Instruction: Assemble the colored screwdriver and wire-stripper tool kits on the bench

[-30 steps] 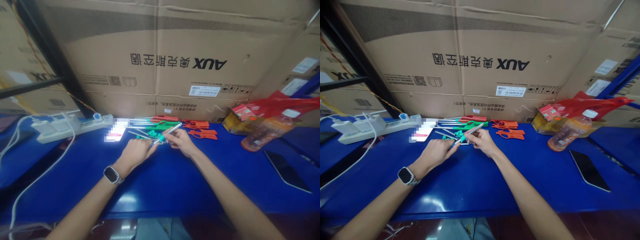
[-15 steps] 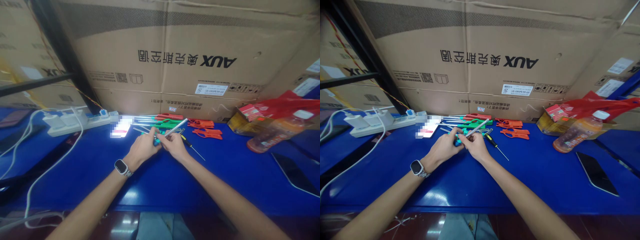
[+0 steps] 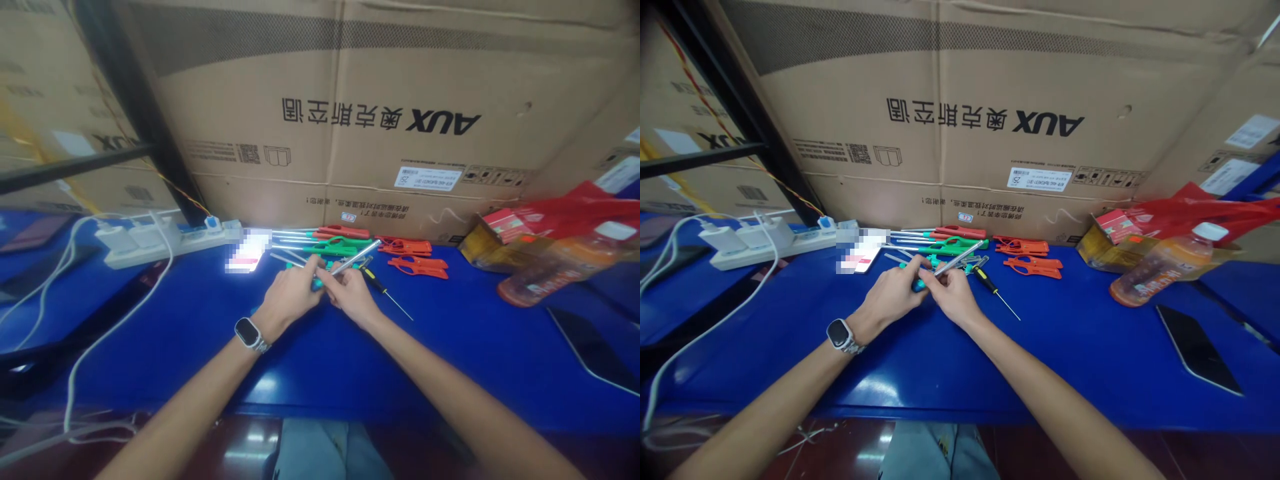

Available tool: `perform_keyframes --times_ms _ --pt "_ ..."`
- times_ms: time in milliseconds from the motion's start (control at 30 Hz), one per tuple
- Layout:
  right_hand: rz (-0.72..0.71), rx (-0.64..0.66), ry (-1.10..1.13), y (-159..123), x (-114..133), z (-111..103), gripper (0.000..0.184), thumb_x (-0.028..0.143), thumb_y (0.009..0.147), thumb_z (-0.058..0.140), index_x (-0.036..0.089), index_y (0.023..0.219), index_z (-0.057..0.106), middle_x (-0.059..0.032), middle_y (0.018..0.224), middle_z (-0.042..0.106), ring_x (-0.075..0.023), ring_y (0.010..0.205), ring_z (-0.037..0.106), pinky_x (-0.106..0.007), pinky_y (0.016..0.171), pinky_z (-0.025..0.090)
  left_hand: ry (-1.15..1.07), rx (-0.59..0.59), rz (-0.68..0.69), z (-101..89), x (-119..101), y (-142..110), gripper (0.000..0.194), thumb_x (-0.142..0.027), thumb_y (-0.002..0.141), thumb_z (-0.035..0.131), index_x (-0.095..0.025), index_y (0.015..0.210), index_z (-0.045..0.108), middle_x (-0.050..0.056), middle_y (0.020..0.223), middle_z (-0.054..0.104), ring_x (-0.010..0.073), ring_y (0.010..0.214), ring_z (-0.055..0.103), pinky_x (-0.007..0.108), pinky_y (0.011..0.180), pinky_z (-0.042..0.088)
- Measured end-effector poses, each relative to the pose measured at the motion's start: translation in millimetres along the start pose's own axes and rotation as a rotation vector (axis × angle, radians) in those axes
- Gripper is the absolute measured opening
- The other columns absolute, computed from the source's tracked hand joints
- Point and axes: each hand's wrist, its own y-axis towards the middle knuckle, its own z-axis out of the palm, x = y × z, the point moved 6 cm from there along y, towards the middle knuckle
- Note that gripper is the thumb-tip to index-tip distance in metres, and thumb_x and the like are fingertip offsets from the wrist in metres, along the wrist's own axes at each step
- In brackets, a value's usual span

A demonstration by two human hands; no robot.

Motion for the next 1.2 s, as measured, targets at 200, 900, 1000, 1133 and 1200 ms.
perform_keyframes --times_ms 200,900,1000,1133,1200 --pt "-0.069 -0.084 0.029 -6 11 -28 0.047 0.067 0.084 0.057 0.021 0.076 0.049 0.005 0.061 0.048 -0.0103 0.053 0.045 -0.022 0.046 0.038 -0.495 -0.187 0.011 -13.4 -14 19 0.033 -0.044 0.097 0.047 -0.02 0.078 0.057 -0.001 0.062 0.06 0.0169 0.057 0.058 0.026 0.057 0.037" --pt "-0.243 -0.107 -0.601 -24 19 -35 0.032 0.041 0.089 0.063 0.021 0.114 0.068 -0.0081 0.107 0.074 -0.0274 0.099 0.067 -0.04 0.091 0.05 -1.515 -0.353 -0.291 11.6 12 32 0.046 -0.057 0.077 0.073 -0.014 0.091 0.067 0.008 0.088 0.075 0.0215 0.085 0.071 0.03 0.075 0.054" --pt "-0.291 -0.144 -0.615 -26 23 -32 0.033 0.038 0.089 0.064 0.024 0.119 0.068 -0.0076 0.114 0.073 -0.0286 0.103 0.068 -0.04 0.092 0.051 -1.553 -0.358 -0.309 13.4 9 28 0.048 -0.058 0.076 0.073 -0.013 0.092 0.068 0.01 0.087 0.076 0.0232 0.087 0.072 0.032 0.078 0.055" --pt "-0.268 -0.15 -0.682 -24 21 -35 0.034 0.037 0.087 0.065 0.025 0.118 0.066 -0.0083 0.109 0.074 -0.03 0.1 0.069 -0.042 0.09 0.051 -1.57 -0.33 -0.325 20.1 10 22 0.049 -0.058 0.076 0.073 -0.012 0.094 0.07 0.011 0.091 0.077 0.0239 0.089 0.073 0.034 0.082 0.055" --pt "-0.214 -0.143 -0.725 -23 19 -41 0.041 0.038 0.082 0.07 0.024 0.119 0.062 -0.0082 0.101 0.073 -0.0294 0.094 0.069 -0.043 0.085 0.052 -1.545 -0.261 -0.347 22.6 16 21 0.048 -0.057 0.076 0.074 -0.012 0.093 0.071 0.012 0.094 0.077 0.0237 0.088 0.073 0.034 0.082 0.055"
